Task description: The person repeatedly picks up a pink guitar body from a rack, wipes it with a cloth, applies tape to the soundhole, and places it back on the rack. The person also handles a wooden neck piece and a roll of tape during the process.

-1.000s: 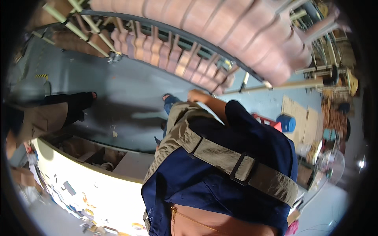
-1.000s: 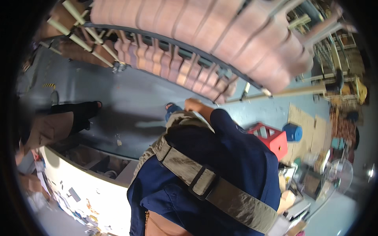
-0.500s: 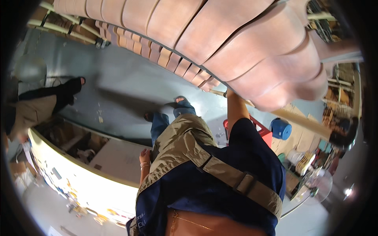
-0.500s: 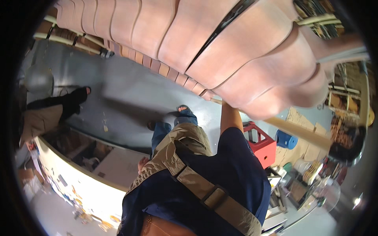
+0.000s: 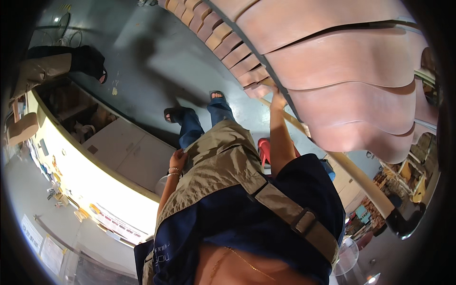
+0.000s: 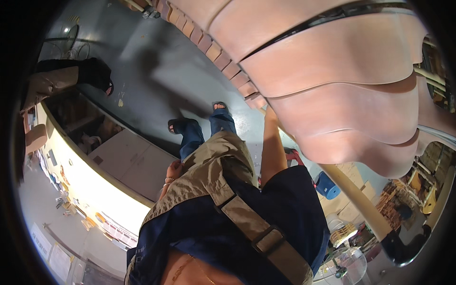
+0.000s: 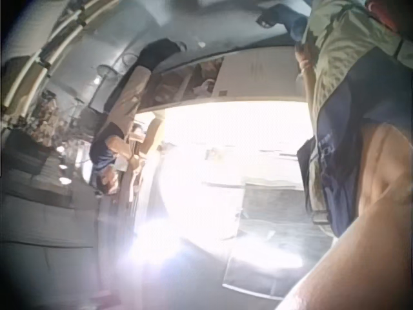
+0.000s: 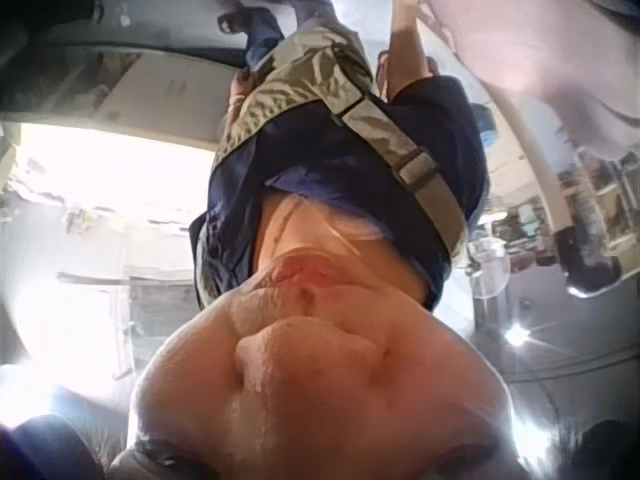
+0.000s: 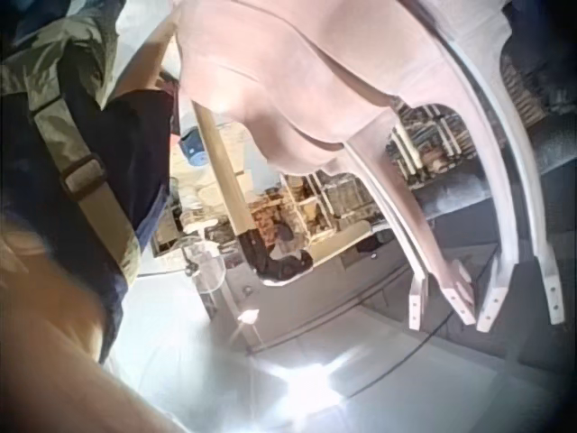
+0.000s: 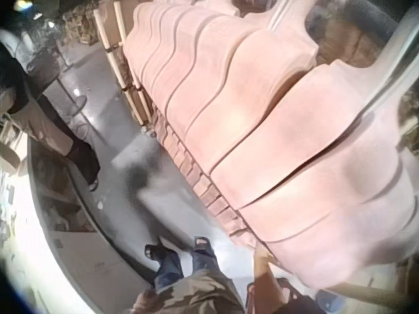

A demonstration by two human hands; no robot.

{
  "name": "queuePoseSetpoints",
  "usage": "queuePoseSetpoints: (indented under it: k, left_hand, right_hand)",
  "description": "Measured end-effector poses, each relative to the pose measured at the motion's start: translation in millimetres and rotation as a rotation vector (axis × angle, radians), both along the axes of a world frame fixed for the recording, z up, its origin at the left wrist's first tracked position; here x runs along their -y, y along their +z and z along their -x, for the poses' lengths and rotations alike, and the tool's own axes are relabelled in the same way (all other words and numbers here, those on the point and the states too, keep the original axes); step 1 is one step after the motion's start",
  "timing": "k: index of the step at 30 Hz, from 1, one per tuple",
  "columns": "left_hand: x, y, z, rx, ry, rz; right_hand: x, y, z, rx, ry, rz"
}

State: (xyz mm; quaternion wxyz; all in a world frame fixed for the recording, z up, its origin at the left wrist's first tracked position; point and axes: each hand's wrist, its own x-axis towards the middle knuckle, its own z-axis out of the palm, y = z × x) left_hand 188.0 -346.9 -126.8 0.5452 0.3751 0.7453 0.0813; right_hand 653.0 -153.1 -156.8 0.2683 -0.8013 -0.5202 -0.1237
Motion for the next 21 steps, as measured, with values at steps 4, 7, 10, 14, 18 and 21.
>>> queuePoseSetpoints:
  k: [4, 7, 10, 14, 18, 21]
  left_hand:
    - [-10.2, 12.5, -7.4, -0.055, -0.009, 0.038]
    - [9.9, -27.3, 8.4, -0.004, 0.108, -0.052]
    - [-14.9, -17.8, 24.1, -0.042, 0.078, 0.053]
    - [-34.1, -25.8, 54.0, 0.204, 0.467, -0.178]
    - [-81.3, 8.6, 106.1, 0.37, 0.692, -0.47]
    - [-115.1, 79.2, 147.8, 0.325, 0.759, -0.542]
  right_hand:
    - [27.0, 31.3, 59.1, -0.586, 0.146, -0.081]
    - [22.2, 102.7, 123.8, -0.967, 0.084, -0.121]
    - [10.1, 159.6, 191.5, -1.292, -0.006, -0.151]
    - [5.9, 212.7, 265.4, -1.079, 0.479, 0.097]
    - [-33.9, 286.5, 325.9, -1.227, 1.031, 0.003]
    - [-61.8, 346.0, 348.3, -1.782, 1.068, -0.189]
